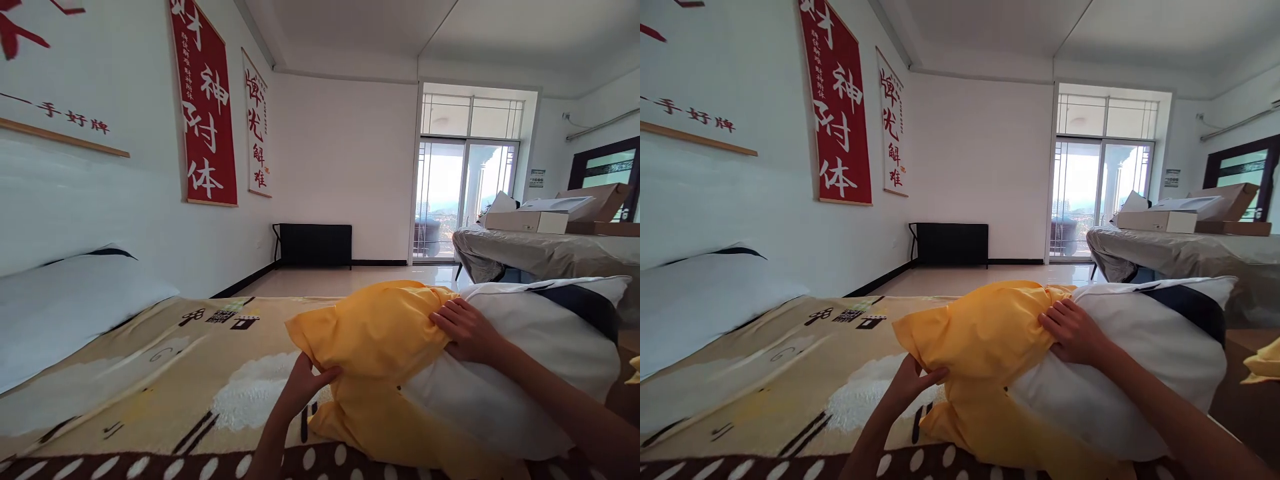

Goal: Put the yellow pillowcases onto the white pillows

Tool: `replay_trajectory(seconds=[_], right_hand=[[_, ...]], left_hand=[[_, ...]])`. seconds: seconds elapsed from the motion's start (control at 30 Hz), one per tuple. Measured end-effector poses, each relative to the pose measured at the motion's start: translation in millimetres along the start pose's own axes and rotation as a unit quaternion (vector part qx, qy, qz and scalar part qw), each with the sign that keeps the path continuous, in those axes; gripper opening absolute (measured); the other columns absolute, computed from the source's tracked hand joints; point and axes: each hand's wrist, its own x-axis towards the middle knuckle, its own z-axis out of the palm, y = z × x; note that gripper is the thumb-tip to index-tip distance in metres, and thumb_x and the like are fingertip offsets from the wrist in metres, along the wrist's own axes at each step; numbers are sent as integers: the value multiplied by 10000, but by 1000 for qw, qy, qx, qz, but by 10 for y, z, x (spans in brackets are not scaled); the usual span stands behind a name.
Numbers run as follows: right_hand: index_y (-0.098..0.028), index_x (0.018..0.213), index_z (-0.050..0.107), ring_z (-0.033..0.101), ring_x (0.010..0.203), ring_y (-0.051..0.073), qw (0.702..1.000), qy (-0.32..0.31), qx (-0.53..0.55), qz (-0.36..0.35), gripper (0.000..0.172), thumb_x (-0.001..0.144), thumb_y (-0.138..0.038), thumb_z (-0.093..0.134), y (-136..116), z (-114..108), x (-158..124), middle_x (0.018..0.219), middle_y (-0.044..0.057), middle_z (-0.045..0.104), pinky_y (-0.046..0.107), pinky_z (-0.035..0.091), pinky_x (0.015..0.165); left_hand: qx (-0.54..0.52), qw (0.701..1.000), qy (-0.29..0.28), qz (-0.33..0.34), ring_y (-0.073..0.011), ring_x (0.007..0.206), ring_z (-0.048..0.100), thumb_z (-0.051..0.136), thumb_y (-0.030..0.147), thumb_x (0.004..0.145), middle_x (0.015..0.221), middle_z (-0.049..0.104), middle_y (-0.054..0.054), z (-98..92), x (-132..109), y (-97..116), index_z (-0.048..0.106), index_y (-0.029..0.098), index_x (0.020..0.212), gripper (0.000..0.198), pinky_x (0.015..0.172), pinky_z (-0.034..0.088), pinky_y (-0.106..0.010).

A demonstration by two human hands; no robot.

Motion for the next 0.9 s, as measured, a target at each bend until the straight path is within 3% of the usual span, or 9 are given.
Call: replay_trajectory(seconds=[0.17, 0.27, 0.33, 0.47, 0.53, 0.6, 0.73, 0.8, 0.9], right_hand=[[-239, 1005, 631, 606, 892, 254, 977, -184, 85, 69, 251, 759, -284, 623, -67, -469, 196, 939, 81, 658, 415, 422, 846], [-262, 1001, 644, 631, 849, 244, 958, -235, 136, 93, 260, 758, -352, 657, -90, -747, 444, 928, 68, 679, 379, 440, 784], [-255, 1012, 641, 634, 838, 240, 957, -225, 148, 109, 241, 804, -373, 611, -145, -812, 701, 938, 68, 684, 370, 435, 762], [-207, 1075, 607, 600, 986, 255, 970, -173, 150, 75, 252, 880, -339, 517, -371, -621, 1326, 1062, 102, 656, 397, 382, 886], [-172, 1091, 591, 579, 1038, 265, 969, -184, 156, 52, 257, 888, -305, 505, -505, -434, 1600, 1098, 131, 640, 406, 354, 923], [-140, 1106, 575, 570, 1050, 279, 962, -207, 169, 49, 300, 890, -335, 500, -617, -234, 1798, 1109, 159, 631, 421, 339, 933], [-158, 1018, 610, 575, 990, 271, 921, -297, 246, 60, 326, 852, -421, 511, -734, 131, 1953, 990, 123, 664, 410, 346, 914], [-186, 885, 639, 580, 913, 233, 898, -332, 285, 55, 231, 831, -373, 515, -742, 255, 1946, 894, 75, 672, 356, 374, 857], [-186, 724, 629, 546, 764, 167, 878, -335, 339, 45, 173, 800, -289, 512, -720, 326, 1897, 747, 19, 634, 265, 377, 692]], left_hand=[[57, 997, 42, 30, -302, 983, 617, 823, 326, 501, 995, 700, -130, 27, -16, -9, 670, 135, 908, 475, 836, 502, -351], [106, 992, 37, 61, -299, 955, 614, 783, 327, 541, 947, 702, -103, 23, -71, 39, 678, 156, 900, 411, 845, 495, -364], [143, 986, 35, 84, -298, 958, 606, 763, 319, 568, 960, 695, -95, 14, -125, 92, 678, 174, 935, 404, 851, 489, -364], [178, 979, 22, 98, -298, 945, 599, 766, 295, 564, 940, 684, -84, -17, -241, 231, 687, 192, 887, 348, 855, 481, -360], [190, 975, 13, 113, -286, 915, 602, 768, 283, 568, 895, 681, -71, -44, -294, 313, 690, 196, 846, 302, 863, 477, -351], [203, 969, -2, 139, -274, 949, 600, 765, 264, 583, 952, 680, -64, -79, -338, 401, 689, 207, 927, 356, 882, 466, -321], [217, 964, -30, 149, -253, 1051, 582, 768, 248, 607, 1150, 638, -48, -168, -386, 546, 591, 245, 1186, 605, 886, 445, -261], [209, 969, -17, 132, -257, 1059, 579, 795, 262, 581, 1176, 625, -52, -216, -386, 578, 567, 240, 1211, 671, 883, 444, -257], [207, 969, -9, 133, -253, 1034, 589, 806, 285, 578, 1180, 614, -66, -280, -360, 574, 567, 224, 1197, 667, 861, 461, -257]])
